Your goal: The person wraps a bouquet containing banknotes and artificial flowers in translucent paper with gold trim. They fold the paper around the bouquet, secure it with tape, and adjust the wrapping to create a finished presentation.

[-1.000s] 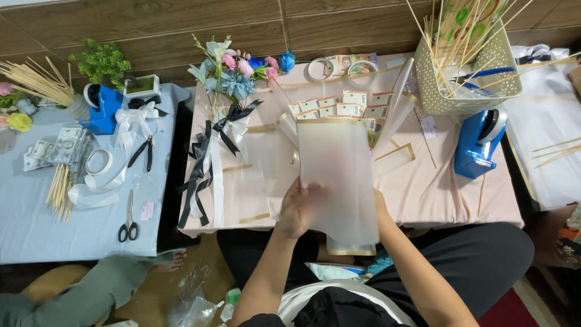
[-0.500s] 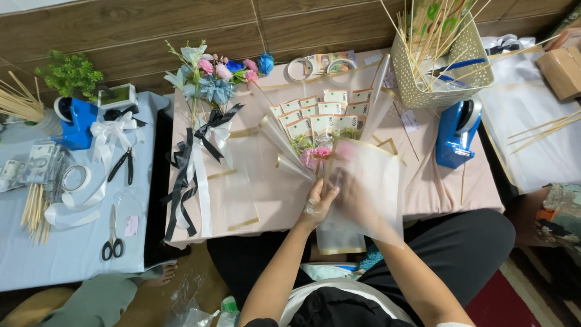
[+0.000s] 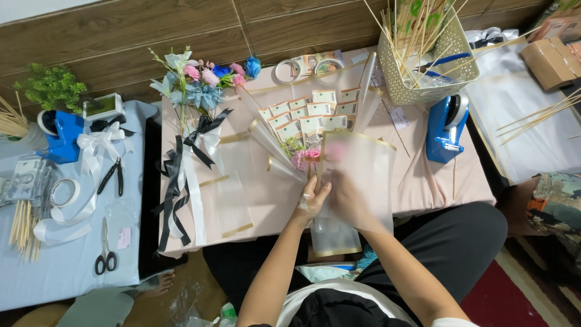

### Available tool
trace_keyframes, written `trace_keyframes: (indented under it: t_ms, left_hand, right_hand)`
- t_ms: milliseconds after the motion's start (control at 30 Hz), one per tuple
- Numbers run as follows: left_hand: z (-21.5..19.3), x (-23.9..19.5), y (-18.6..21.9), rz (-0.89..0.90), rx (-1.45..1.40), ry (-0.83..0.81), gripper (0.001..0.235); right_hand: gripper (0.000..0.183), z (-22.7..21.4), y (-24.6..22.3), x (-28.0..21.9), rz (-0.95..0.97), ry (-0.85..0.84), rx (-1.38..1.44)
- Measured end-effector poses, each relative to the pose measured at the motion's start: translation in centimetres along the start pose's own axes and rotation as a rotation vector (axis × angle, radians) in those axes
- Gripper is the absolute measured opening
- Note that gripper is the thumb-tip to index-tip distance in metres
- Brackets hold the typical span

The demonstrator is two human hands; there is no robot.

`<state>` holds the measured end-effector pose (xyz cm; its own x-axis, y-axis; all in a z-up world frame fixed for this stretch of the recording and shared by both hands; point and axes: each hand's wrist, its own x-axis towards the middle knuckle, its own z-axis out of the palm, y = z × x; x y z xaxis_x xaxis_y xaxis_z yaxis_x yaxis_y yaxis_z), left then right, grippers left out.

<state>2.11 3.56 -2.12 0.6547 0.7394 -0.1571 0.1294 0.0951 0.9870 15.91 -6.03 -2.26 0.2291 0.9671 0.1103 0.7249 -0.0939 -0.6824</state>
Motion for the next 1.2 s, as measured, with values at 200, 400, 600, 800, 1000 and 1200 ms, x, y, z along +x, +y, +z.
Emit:
trace_keyframes:
  t_ms: [200,400,600,800,1000,1200]
  left_hand:
    - [0.5,-0.9,0.5,0.051,0.078,-0.039,0.03]
    - [1.0,-0.9,1.2,0.03,0.012,-0.065,0.023]
    - [0.9,-1.2,1.5,0.138,0.008,-0.089,0.021]
    - [1.5,-0.9,1.7,0.181,0.003,-0.079,0.019]
    - [1.3,-0.9,2.8,0.16,-0.026,-0.11,0.033]
    - [1.8,-0.9,2.1,0.11,-0.121,-0.128,0.028]
  right_hand:
    - [0.067,-2.6,-2.6,-1.9,0.251,0.075,0.204]
    - [0.039,-5.2,-2.8,-6.9,0.571,0.461,0.836]
    - [0.087,-8.3,0.6,-9.2,0.526,0.632,1.595]
    - [0.021,-10.0,-3.0,-8.1,0.478,0.792,1.063]
    - [0.009,-9.6,-5.0,-6.0,0.603,0.716,0.943]
    - [0.014,-8.9,-5.8,-4.0,0.65,0.602,1.081]
